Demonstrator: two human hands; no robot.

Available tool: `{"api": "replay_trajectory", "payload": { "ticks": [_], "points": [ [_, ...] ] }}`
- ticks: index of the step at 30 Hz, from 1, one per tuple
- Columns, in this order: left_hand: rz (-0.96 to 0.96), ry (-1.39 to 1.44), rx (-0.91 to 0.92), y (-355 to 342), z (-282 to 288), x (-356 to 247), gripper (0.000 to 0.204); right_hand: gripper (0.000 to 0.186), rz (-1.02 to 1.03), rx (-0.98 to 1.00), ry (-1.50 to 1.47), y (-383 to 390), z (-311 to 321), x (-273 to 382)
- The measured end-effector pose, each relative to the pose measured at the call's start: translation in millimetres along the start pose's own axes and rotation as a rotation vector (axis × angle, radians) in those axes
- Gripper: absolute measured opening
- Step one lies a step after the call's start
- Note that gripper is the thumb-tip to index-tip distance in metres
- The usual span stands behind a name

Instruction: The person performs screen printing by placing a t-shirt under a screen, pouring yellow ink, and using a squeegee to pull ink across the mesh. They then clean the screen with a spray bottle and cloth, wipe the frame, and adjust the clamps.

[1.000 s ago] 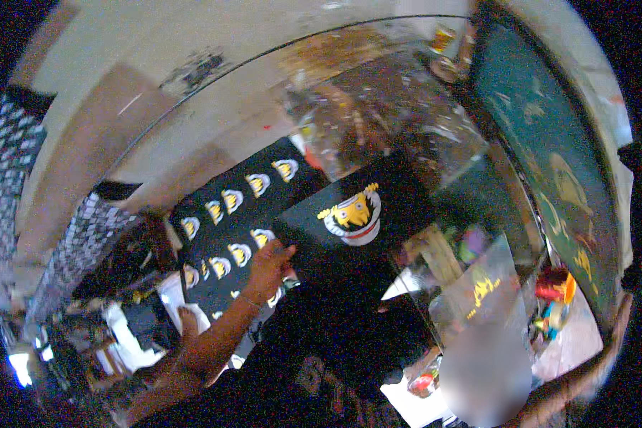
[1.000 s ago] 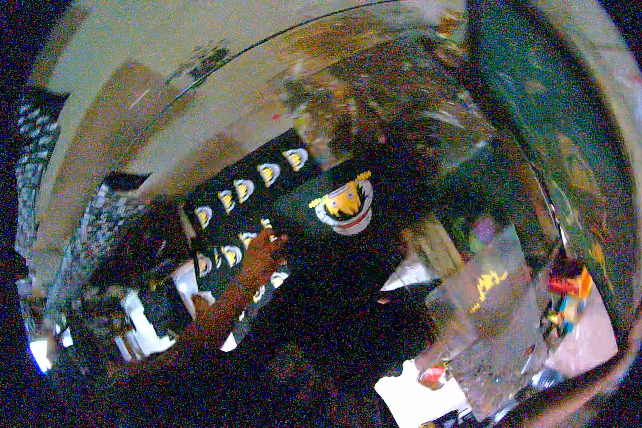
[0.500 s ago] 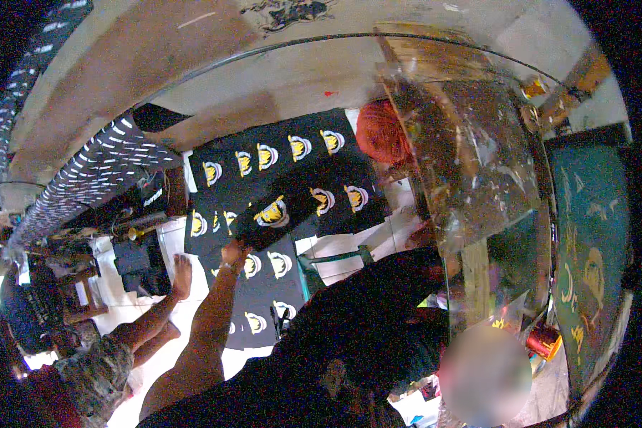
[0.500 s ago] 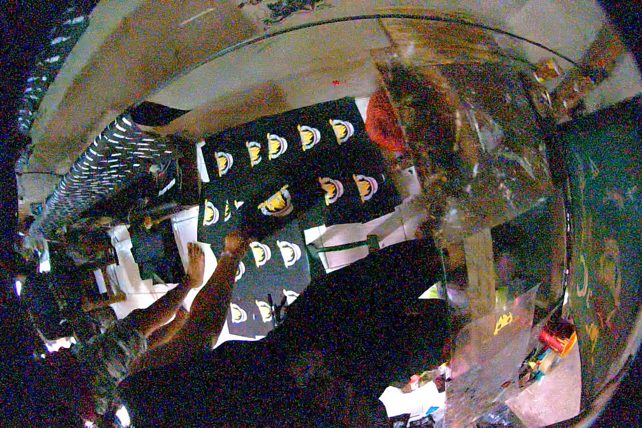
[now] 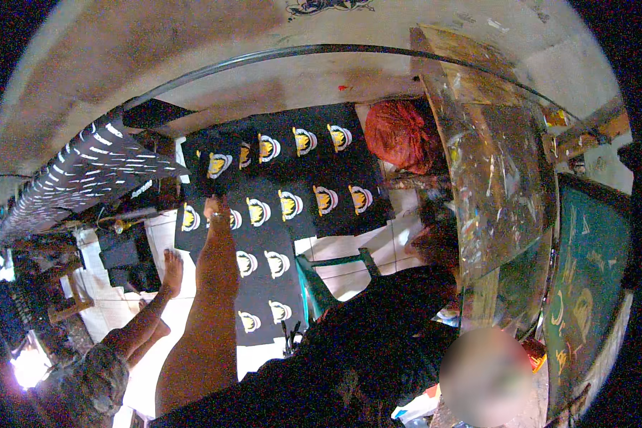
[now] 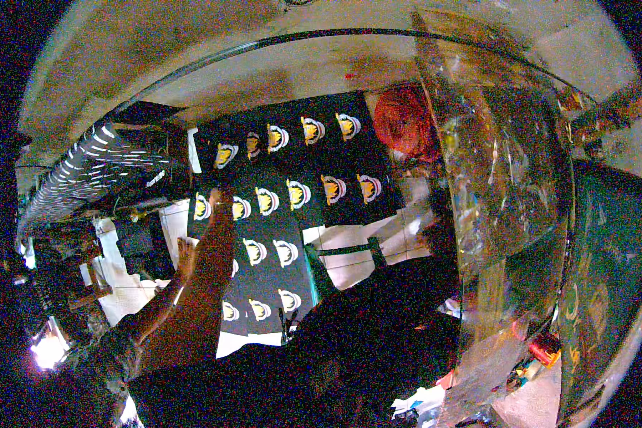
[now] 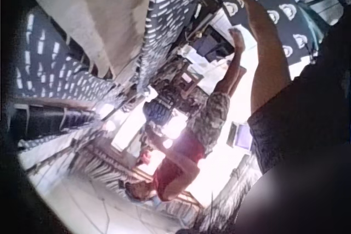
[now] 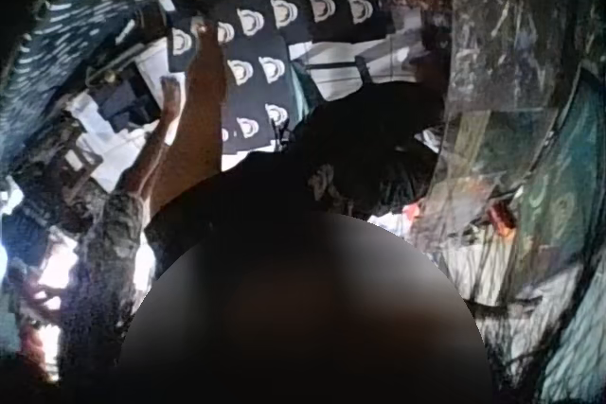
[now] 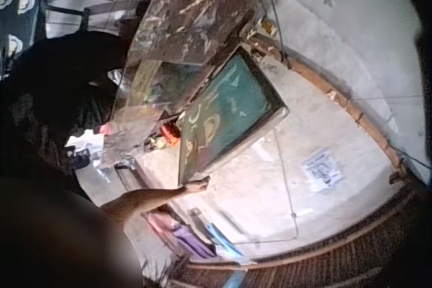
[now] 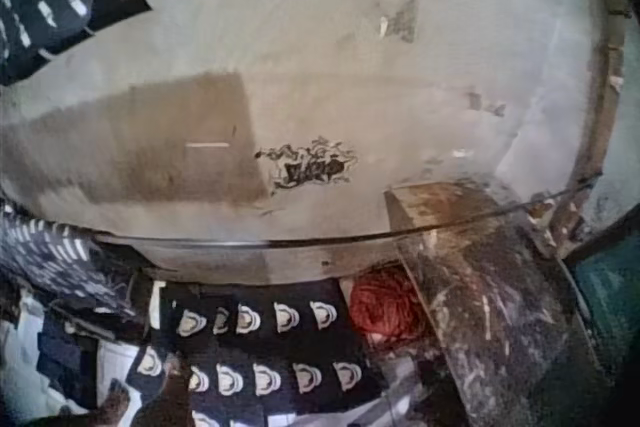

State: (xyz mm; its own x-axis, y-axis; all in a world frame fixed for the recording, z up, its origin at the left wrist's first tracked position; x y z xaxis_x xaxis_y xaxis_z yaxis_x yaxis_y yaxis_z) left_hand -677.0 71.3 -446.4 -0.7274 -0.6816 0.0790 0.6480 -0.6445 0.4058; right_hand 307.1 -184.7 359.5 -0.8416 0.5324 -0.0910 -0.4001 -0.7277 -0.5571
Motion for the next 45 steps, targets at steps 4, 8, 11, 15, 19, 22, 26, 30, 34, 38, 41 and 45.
{"api": "replay_trajectory", "payload": {
  "ticks": [4,8,11,15,19,22,26,30,34,38,41,45],
  "points": [
    [0.106,0.065,0.121,-10,-5,1,0.037,0.057,-0.115,-0.104,-0.03,7,1,-19],
    [0.135,0.151,0.133,6,-4,3,0.032,0.059,-0.08,-0.04,0.065,7,-2,-40],
    [0.131,0.28,0.065,37,13,-10,0.028,0.061,0.033,0.012,0.125,3,0,-55],
    [-0.052,0.749,-0.144,122,77,-79,0.023,0.057,0.096,0.079,0.12,4,-9,-65],
    [-0.522,1.111,-0.143,277,178,-197,0.017,0.052,0.129,0.097,0.121,7,-25,-37],
    [-0.997,1.042,0.079,428,242,-279,0.021,0.048,0.122,0.011,-0.285,4,-28,12],
    [-1.605,0.766,0.533,604,261,-375,0.037,0.058,0.015,0.004,-0.169,-12,-4,65],
    [-1.815,-0.076,0.255,715,212,-409,0.066,0.059,0.008,0.038,-0.247,-25,15,78],
    [-1.673,0.179,1.187,819,176,-382,0.062,0.057,-0.073,0.251,-0.265,-19,20,73],
    [-1.239,0.22,1.847,894,203,-357,0.051,0.056,0.057,0.104,-0.193,-10,21,79],
    [-2.095,0.612,0.577,859,317,-359,0.059,0.066,0.122,-0.036,-0.213,7,11,82],
    [-1.92,0.863,-0.629,780,458,-388,0.095,0.058,0.206,-0.174,-0.229,66,-15,106]
  ]
}}
Point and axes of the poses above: each hand's wrist, its own y-axis away from the middle knuckle, its own z-axis out of the back of the hand, x = y × z, the point moved 3 cm from there along -y, towards the middle knuckle, and after that the axes turned 13 degrees about z, right-handed, at the moved point
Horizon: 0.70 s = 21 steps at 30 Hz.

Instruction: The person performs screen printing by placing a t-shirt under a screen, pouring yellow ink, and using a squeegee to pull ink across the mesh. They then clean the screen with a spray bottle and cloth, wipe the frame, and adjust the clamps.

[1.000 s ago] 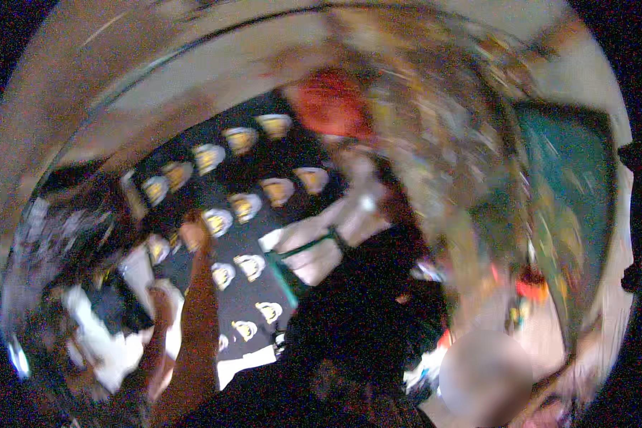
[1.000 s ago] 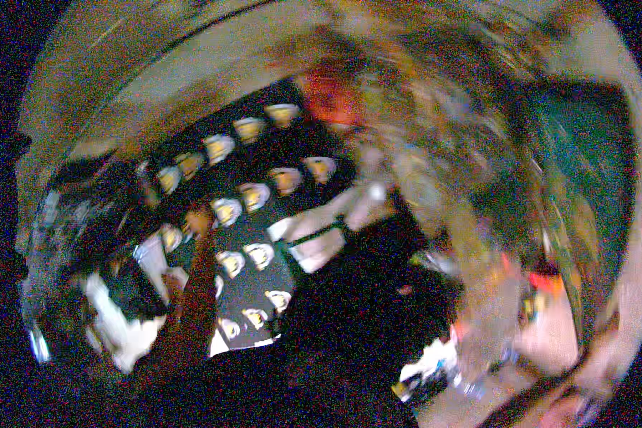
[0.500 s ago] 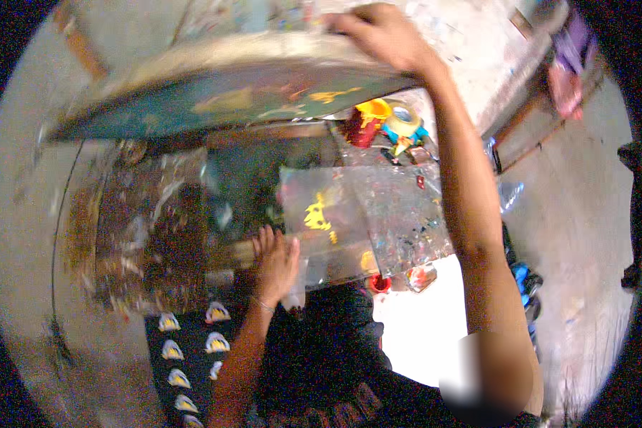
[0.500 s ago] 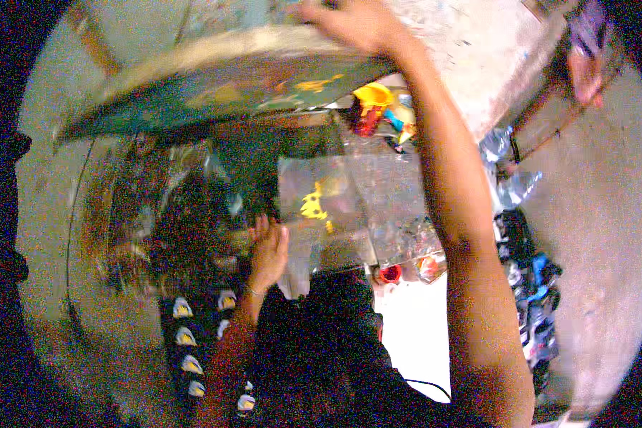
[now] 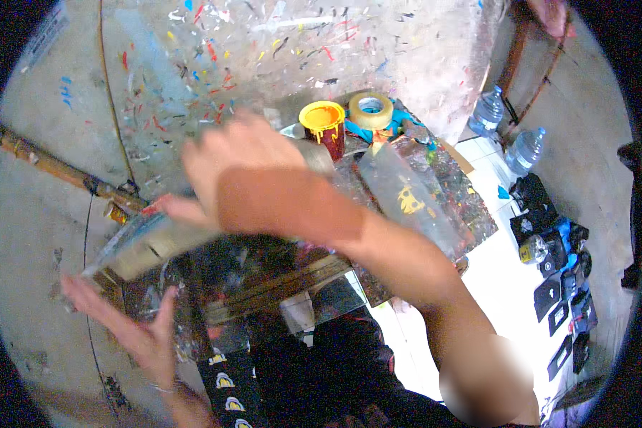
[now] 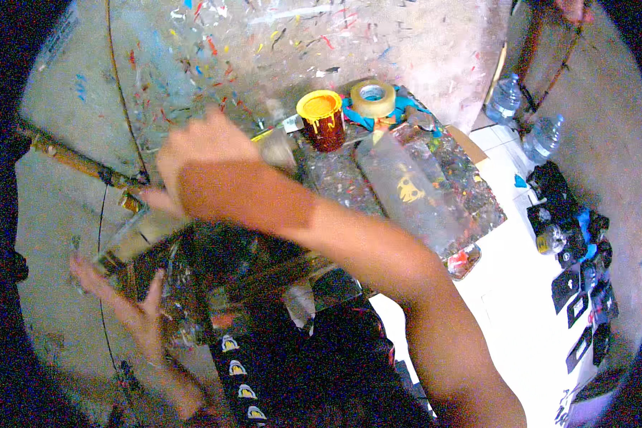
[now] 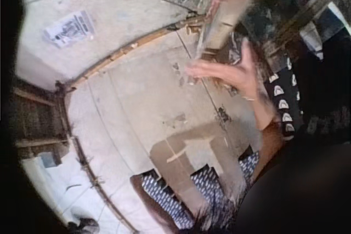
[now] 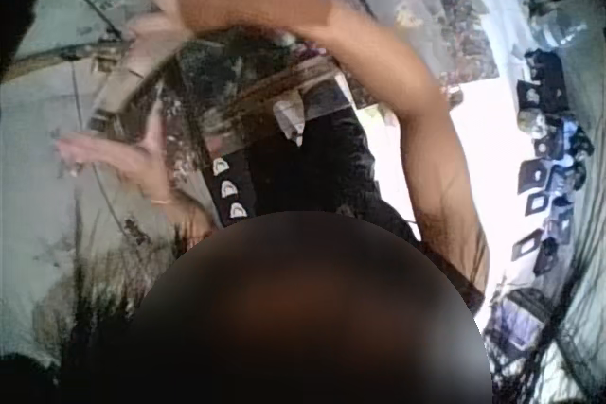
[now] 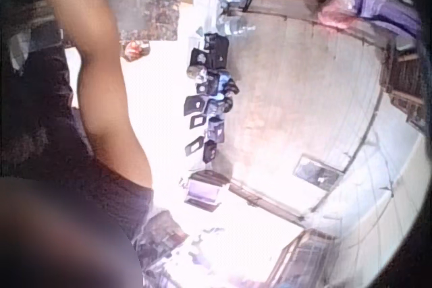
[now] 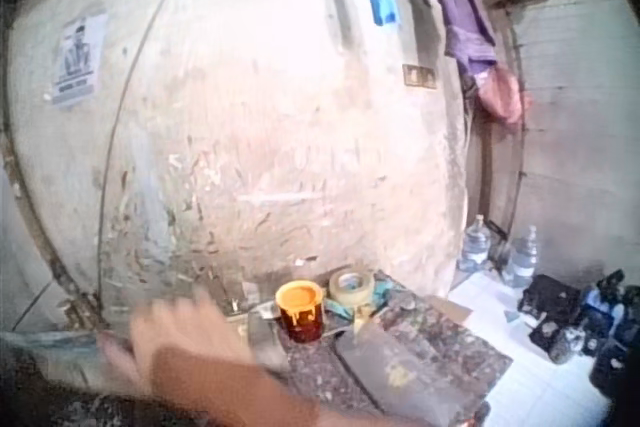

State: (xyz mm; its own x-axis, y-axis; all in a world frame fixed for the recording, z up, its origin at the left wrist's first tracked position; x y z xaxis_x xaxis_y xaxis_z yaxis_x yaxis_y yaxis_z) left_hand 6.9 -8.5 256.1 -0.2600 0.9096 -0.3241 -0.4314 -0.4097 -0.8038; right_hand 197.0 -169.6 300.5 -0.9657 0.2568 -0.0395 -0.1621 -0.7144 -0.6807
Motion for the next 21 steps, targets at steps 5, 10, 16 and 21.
{"api": "replay_trajectory", "payload": {
  "ticks": [5,10,16,21],
  "points": [
    [0.108,-0.168,0.993,34,6,41,0.061,0.056,0.05,0.06,-0.073,113,-34,66],
    [0.017,-0.056,1.025,130,-33,56,0.042,0.042,0.154,0.332,-0.087,191,-58,97],
    [0.002,0.079,1.014,162,-49,82,0.032,0.029,-0.06,0.675,-0.096,175,-100,75],
    [-0.005,0.08,1.071,174,-54,90,0.033,0.024,-0.061,0.853,-0.082,163,-118,63]
  ]
}}
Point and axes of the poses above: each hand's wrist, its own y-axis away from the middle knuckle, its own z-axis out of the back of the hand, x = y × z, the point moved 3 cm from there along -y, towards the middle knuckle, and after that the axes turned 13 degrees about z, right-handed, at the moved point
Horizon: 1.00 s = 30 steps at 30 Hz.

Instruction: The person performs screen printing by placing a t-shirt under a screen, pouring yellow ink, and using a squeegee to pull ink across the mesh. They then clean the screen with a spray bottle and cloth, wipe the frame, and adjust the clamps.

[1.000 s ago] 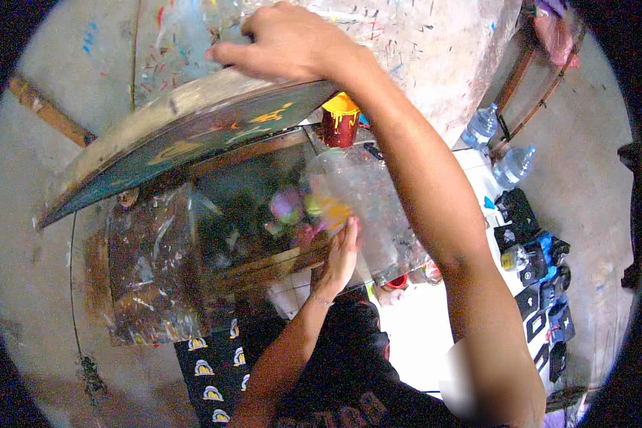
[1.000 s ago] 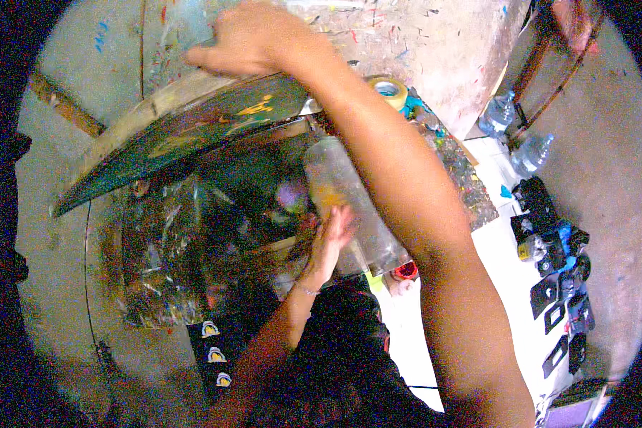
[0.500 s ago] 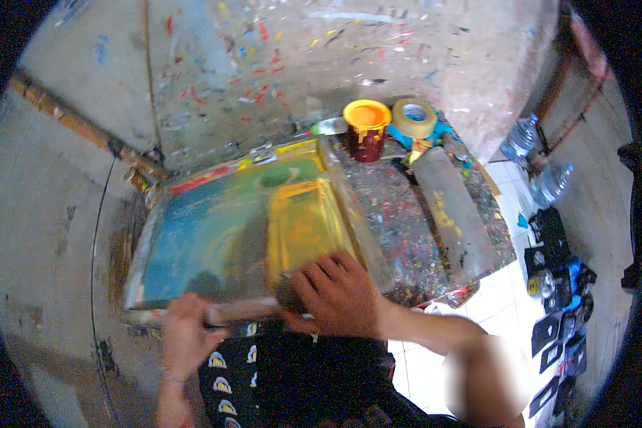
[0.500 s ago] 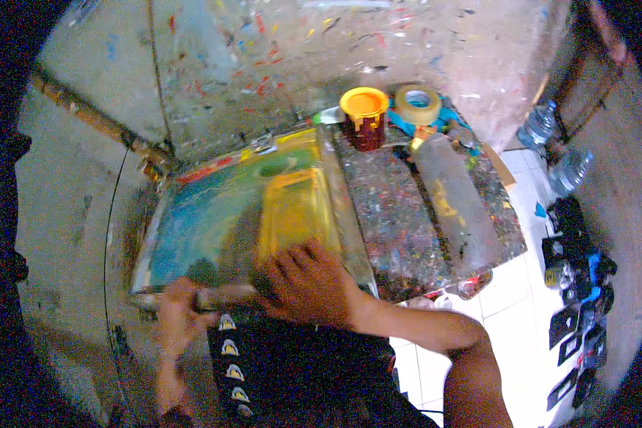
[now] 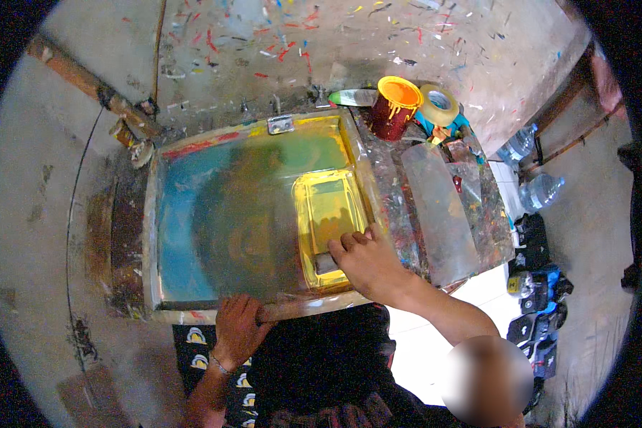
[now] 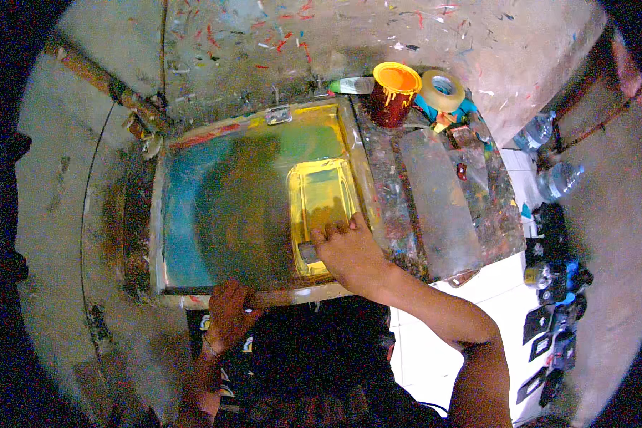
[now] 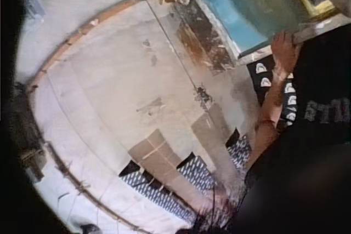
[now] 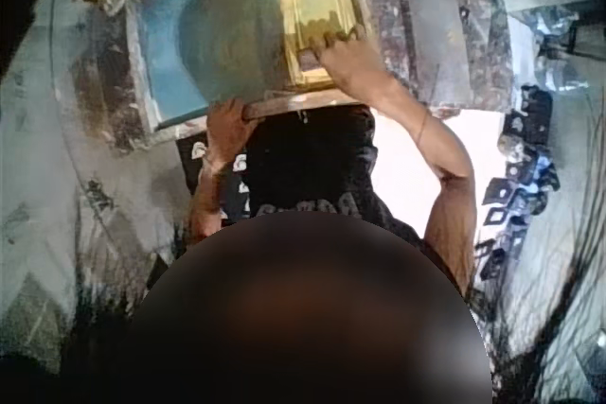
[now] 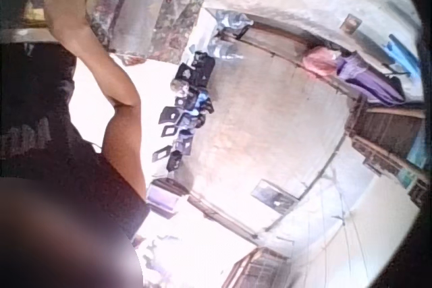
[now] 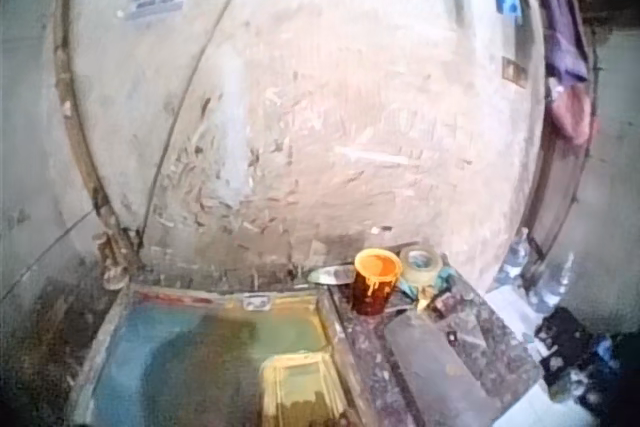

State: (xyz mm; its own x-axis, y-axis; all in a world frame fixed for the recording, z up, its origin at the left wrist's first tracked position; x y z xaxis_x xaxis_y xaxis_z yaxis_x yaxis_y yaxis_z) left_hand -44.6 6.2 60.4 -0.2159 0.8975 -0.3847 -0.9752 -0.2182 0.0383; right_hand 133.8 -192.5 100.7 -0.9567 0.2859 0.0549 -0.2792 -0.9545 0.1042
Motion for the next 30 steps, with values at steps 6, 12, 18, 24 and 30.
{"api": "replay_trajectory", "payload": {
  "ticks": [6,12,18,24,30],
  "points": [
    [0.022,0.033,-0.044,6,-8,7,0.037,0.024,-0.073,-0.057,0.044,4,-2,13],
    [0.068,0.057,0.04,5,-15,11,0.04,0.034,-0.086,-0.149,-0.01,16,21,19],
    [0.032,0.067,-0.006,5,-16,14,0.043,0.039,-0.17,-0.217,-0.124,34,64,19],
    [0.019,0.068,-0.007,4,-13,13,0.045,0.042,-0.121,-0.116,-0.12,25,47,15],
    [0.009,0.102,-0.032,3,-9,11,0.044,0.045,-0.22,-0.115,-0.088,12,9,-27]
  ]
}}
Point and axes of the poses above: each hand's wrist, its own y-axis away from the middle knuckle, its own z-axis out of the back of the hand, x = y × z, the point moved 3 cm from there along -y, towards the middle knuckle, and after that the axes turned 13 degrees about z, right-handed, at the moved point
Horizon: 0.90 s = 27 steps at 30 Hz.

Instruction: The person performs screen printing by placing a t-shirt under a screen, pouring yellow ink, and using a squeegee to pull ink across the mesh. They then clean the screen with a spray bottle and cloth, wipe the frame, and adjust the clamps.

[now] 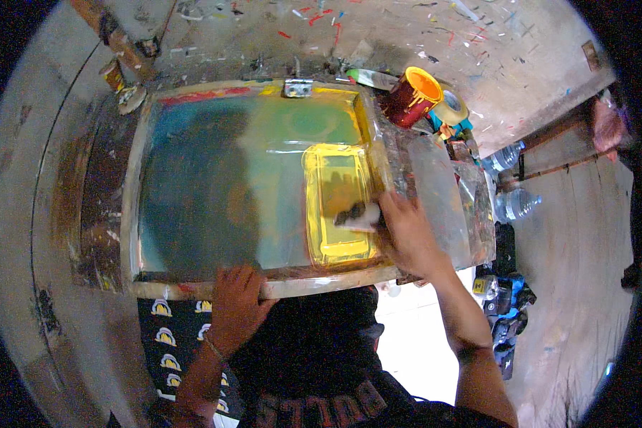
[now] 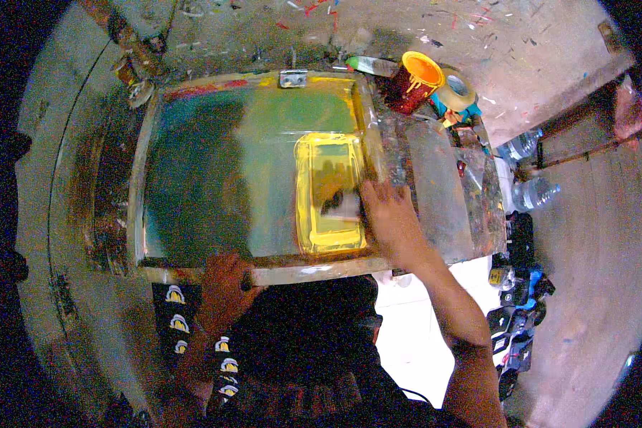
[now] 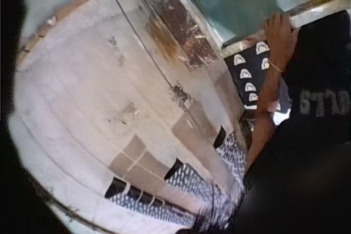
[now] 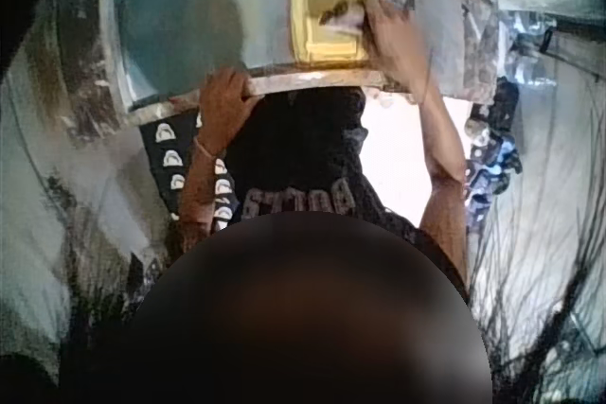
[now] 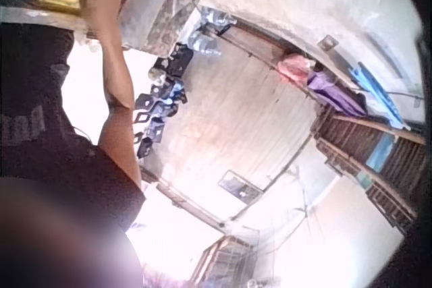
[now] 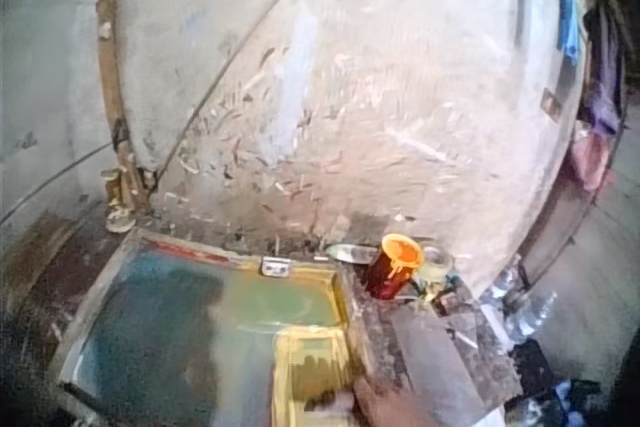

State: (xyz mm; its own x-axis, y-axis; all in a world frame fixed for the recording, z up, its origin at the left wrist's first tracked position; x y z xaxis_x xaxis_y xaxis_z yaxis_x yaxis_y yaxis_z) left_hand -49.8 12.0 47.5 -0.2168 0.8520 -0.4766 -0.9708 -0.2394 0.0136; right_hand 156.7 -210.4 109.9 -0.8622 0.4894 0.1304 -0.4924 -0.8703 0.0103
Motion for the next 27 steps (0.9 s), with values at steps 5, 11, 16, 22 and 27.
{"api": "replay_trajectory", "payload": {
  "ticks": [5,11,16,22,27],
  "points": [
    [0.034,0.025,0.013,-1,0,1,0.042,0.05,-0.021,-0.119,0.087,-76,-9,-56],
    [-0.008,0.067,-0.052,0,1,4,0.042,0.052,0.006,0.002,0.21,-136,-17,-74],
    [-0.001,0.114,-0.061,0,2,4,0.042,0.048,0.029,0.09,0.131,-161,-19,-79],
    [-0.024,0.111,-0.092,1,13,-2,0.044,0.041,0.169,0.119,0.043,-171,-21,-85],
    [-0.023,0.099,-0.084,2,18,-4,0.043,0.04,0.145,0.19,-0.016,-159,-12,-68]
  ]
}}
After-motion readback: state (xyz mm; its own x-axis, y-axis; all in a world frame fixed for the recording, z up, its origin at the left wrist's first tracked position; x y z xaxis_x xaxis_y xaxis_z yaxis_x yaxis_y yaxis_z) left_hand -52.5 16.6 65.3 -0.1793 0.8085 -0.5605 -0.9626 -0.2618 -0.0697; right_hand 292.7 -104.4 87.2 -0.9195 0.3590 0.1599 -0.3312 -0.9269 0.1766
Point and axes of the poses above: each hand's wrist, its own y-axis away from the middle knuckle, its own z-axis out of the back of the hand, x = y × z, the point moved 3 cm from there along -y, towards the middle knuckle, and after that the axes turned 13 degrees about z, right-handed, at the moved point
